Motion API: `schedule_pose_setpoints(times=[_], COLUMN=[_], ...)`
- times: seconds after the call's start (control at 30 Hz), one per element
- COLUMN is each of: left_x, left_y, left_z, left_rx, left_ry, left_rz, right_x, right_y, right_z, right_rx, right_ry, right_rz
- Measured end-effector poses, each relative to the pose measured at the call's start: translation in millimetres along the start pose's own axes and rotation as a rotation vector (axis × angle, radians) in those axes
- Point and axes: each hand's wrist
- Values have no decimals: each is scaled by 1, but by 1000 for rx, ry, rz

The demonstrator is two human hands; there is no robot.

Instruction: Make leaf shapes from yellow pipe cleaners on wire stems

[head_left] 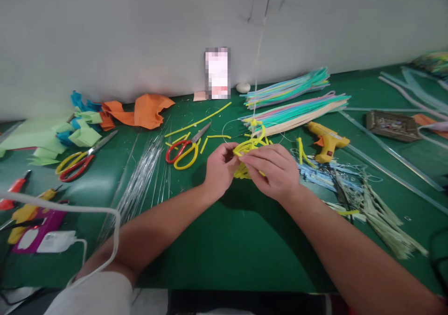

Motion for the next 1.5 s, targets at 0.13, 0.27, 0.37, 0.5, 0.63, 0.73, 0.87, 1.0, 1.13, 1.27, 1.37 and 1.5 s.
schedule_pose_setpoints(times=[0.13,0.27,0.37,0.5,0.63,0.73,0.87,1.0,1.13,1.27,1.37,1.5], left_x=[-3,-4,-3,-1,-2,-3,-6,-7,-7,-8,-8,-8], left_y=[0,0,1,2,2,1,1,1,1,1,1,2], left_z=[-7,-8,-5,-4,-6,-5,-3,-1,1,1,0,-1], left_rx=[79,147,175,192,217,259,322,338,342,342,329,361], left_ry=[1,-25,-51,-56,-37,-61,-96,-111,-117,-121,-136,-180], left_rz=[71,102,98,71,65,98,142,164,179,178,154,97], right_x=[2,5,7,8,8,8,6,7,9,11,11,11], right_y=[2,3,4,4,4,3,2,5,11,14,13,12], right_z=[6,14,16,18,20,19,15,12,12,14,14,13], right_rx=[70,146,203,248,225,172,55,-81,-315,-487,-481,-460], right_ry=[147,261,302,342,392,425,510,686,973,1192,1228,1204], right_rz=[58,45,48,56,80,109,160,204,208,171,165,149])
Point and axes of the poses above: each hand's wrist, its own x-axis away from the middle knuckle, its own y-axis out of the palm, z = x × y, and after that the axes turned 5 degrees about y, right-handed
